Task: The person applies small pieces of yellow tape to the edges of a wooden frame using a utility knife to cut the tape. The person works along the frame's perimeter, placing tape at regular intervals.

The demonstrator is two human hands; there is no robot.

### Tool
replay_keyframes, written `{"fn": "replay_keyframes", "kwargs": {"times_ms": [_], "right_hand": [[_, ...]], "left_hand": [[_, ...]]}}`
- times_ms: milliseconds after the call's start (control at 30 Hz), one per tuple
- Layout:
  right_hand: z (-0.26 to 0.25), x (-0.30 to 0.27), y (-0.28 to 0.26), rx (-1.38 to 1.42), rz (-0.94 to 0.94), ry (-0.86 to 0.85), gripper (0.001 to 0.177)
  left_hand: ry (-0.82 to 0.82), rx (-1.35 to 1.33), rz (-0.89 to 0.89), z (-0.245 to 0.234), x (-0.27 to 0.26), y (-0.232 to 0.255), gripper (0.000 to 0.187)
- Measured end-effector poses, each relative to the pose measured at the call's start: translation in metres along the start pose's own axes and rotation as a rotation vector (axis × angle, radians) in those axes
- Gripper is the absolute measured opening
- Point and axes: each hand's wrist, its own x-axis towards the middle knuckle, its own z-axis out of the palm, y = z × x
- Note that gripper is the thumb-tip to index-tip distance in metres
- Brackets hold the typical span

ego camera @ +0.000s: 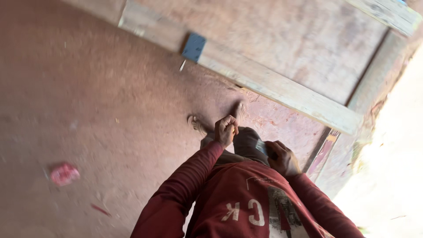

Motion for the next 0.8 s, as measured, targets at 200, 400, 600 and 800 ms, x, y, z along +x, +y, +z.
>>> {"fn": "replay_keyframes", "kwargs": {"times_ms": [200,400,600,800], "right_hand": [[-0.001,-0.017,0.012,0.017,0.066,0.107,0.054],[-0.009,-0.065,0.079,-0.005,0.179,0.179,0.052],[-0.06,-0.1,0.105,0.383,0.262,0.297,0.048],[-0.123,-0.09,0.108,0.272,-0.056,0.568,0.045]], "left_hand": [[-0.168,-0.116,-0.214,0.017,0.005,0.07,0.019],[-0.053,0.158,-0.39,0.078,-0.019,0.116,0.013],[-0.201,0.236,-0.27,0.167,-0.042,0.119,0.019],[-0.403,0.323,-0.195,0.272,-0.049,0.107,0.013]]}}
